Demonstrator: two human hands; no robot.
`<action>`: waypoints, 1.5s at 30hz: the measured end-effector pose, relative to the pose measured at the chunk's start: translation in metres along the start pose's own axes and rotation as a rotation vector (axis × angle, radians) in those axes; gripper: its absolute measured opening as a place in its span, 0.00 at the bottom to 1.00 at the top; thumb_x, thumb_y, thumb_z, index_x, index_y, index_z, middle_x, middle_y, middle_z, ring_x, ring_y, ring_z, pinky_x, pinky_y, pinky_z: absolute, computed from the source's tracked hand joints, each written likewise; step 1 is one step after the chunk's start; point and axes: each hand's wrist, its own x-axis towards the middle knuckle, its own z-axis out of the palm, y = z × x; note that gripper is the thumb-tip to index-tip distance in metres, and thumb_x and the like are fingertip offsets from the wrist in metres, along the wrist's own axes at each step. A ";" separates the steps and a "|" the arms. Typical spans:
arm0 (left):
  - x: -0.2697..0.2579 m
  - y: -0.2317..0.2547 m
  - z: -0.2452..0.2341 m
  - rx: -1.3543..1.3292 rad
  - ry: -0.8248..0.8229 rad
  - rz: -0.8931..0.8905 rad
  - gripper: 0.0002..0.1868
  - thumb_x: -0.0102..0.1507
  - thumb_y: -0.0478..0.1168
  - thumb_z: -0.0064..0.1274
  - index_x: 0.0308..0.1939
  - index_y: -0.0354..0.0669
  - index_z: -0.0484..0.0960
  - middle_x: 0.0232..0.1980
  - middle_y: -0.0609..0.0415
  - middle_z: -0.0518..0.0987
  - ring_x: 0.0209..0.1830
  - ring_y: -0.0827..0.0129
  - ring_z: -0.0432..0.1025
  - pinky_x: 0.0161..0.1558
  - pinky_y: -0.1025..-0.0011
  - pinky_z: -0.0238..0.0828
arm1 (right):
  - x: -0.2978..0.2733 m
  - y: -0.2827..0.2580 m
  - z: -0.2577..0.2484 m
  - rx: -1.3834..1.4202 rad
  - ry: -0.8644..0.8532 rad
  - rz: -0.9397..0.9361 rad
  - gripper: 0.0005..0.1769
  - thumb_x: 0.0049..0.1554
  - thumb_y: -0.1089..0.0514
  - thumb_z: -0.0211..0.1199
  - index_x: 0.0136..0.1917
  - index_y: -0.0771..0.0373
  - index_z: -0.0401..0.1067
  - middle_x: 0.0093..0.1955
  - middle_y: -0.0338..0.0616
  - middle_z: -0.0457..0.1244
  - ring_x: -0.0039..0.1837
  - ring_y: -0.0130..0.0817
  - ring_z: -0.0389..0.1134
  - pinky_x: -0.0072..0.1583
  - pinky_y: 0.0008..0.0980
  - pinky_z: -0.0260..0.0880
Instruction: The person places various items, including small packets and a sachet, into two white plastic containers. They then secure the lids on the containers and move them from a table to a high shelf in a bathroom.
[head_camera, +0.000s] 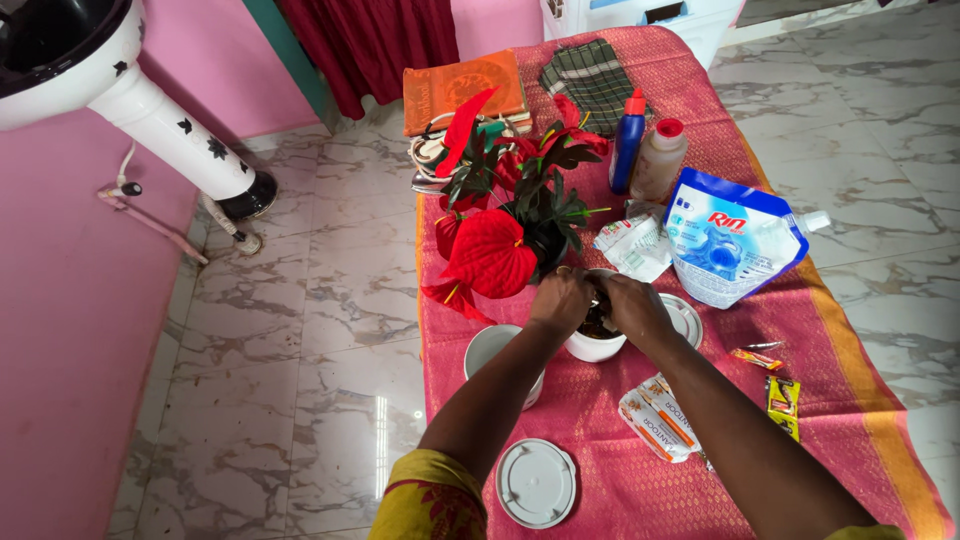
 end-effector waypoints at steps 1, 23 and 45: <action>-0.001 0.001 -0.004 0.062 -0.042 0.050 0.10 0.60 0.38 0.50 0.33 0.44 0.87 0.45 0.48 0.81 0.47 0.57 0.76 0.47 0.61 0.76 | 0.001 0.005 0.006 -0.027 -0.027 0.020 0.32 0.37 0.68 0.74 0.57 0.63 0.73 0.50 0.53 0.69 0.53 0.52 0.72 0.56 0.46 0.73; -0.008 0.040 -0.028 -0.110 0.079 -0.300 0.11 0.68 0.40 0.46 0.40 0.44 0.85 0.48 0.48 0.81 0.53 0.54 0.74 0.57 0.56 0.66 | -0.013 0.108 0.026 0.670 0.246 0.465 0.13 0.60 0.58 0.64 0.58 0.59 0.81 0.50 0.57 0.74 0.48 0.43 0.76 0.52 0.36 0.75; -0.001 0.101 -0.057 -0.158 0.028 -0.512 0.38 0.63 0.60 0.47 0.74 0.50 0.65 0.76 0.45 0.62 0.77 0.52 0.54 0.69 0.36 0.48 | -0.063 0.191 0.089 0.495 0.161 1.018 0.30 0.46 0.58 0.70 0.64 0.61 0.76 0.62 0.61 0.65 0.64 0.52 0.68 0.62 0.47 0.69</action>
